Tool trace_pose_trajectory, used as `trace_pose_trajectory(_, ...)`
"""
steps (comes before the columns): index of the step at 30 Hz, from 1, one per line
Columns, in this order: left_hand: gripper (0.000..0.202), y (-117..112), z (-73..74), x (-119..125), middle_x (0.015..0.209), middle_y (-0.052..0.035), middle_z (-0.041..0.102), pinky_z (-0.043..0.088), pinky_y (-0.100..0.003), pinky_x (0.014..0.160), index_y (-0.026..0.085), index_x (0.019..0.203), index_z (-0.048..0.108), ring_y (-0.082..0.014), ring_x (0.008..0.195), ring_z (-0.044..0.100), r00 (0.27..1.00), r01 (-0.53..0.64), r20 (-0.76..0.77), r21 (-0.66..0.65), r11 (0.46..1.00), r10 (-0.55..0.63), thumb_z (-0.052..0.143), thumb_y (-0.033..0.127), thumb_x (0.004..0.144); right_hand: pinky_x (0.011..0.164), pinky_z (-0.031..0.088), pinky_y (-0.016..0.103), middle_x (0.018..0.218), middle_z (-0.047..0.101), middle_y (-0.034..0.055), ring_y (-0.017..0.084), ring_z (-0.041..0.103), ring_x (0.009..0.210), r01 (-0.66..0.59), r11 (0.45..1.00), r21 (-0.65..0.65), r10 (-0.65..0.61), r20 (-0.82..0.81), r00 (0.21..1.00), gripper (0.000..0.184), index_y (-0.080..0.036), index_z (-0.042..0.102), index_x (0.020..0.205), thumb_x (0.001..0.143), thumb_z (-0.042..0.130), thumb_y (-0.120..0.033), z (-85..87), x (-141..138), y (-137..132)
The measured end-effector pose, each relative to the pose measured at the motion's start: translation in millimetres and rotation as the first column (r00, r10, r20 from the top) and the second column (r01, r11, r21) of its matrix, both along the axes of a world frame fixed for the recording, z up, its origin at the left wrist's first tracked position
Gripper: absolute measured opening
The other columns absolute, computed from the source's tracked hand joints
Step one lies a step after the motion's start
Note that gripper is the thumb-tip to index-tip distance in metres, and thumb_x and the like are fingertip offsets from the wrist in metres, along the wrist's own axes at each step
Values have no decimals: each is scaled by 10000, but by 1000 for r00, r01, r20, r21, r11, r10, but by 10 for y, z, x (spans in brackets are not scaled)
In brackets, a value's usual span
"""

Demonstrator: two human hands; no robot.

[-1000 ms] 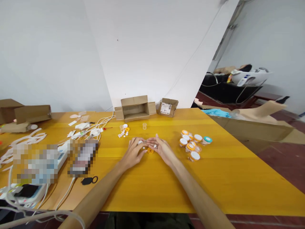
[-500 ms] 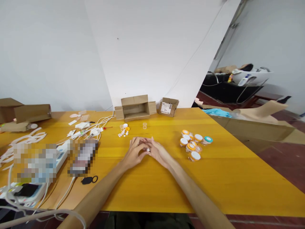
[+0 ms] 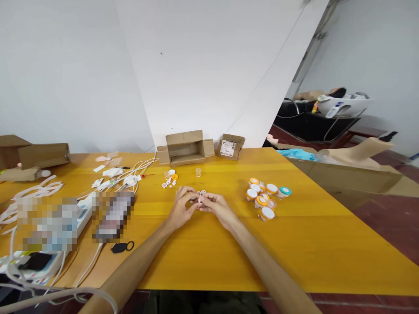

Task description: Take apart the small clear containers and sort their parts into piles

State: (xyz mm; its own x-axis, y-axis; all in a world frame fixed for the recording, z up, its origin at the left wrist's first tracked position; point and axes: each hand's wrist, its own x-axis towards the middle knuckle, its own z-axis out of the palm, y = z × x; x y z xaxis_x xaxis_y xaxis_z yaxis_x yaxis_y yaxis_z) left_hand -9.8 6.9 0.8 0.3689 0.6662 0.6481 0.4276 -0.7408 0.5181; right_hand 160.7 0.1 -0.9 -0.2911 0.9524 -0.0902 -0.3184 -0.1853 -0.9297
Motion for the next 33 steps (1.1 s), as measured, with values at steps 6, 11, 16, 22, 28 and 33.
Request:
trace_pose_trajectory(6, 79, -5, 13, 7, 906, -32, 651, 463, -349, 836, 234, 943, 659, -192, 873, 589, 1000, 16, 16, -28, 999, -16, 606, 290, 928, 731, 572, 296, 744, 737, 22, 158, 696, 728, 41, 999, 22, -41, 26, 999, 460, -205, 751, 719, 541, 859, -614, 2, 1, 8)
trace_pose_trajectory(11, 87, -10, 34, 16, 849, -25, 666, 482, -331, 793, 225, 914, 646, -179, 812, 599, 997, 51, 57, -89, 995, -46, 593, 293, 928, 711, 567, 275, 740, 734, 20, 144, 688, 706, 33, 998, 51, -35, 37, 999, 473, -195, 742, 719, 552, 847, -625, 22, -4, 3)
trace_pose_trajectory(16, 141, -12, 53, 11, 843, -31, 667, 496, -342, 805, 218, 907, 646, -182, 820, 605, 998, 45, 60, -157, 987, -36, 567, 330, 938, 702, 570, 275, 798, 748, 29, 141, 686, 701, 3, 997, 79, -7, 42, 999, 428, -197, 730, 739, 605, 841, -588, 37, 5, -3)
trace_pose_trajectory(22, 157, -22, 78, 7, 859, -34, 675, 514, -336, 801, 214, 915, 657, -180, 827, 612, 996, 67, 73, -198, 978, -53, 570, 344, 938, 707, 577, 290, 794, 747, 30, 153, 697, 693, -23, 996, 90, 20, 33, 999, 397, -194, 694, 728, 643, 835, -555, 48, 19, -8)
trace_pose_trajectory(28, 166, -23, 82, 8, 855, -30, 668, 510, -311, 779, 206, 902, 646, -167, 803, 609, 993, 94, 86, -218, 971, -77, 578, 355, 930, 695, 567, 289, 771, 740, 23, 150, 696, 674, -39, 996, 84, 34, 61, 998, 433, -196, 671, 706, 625, 829, -591, 61, 21, -4)
trace_pose_trajectory(33, 159, -17, 77, -12, 822, -15, 659, 502, -294, 754, 202, 861, 618, -155, 768, 599, 992, 110, 88, -226, 968, -93, 600, 352, 910, 651, 543, 295, 729, 716, 16, 150, 677, 633, -87, 989, 124, 73, 115, 991, 468, -199, 651, 731, 658, 786, -640, 30, 62, 25)
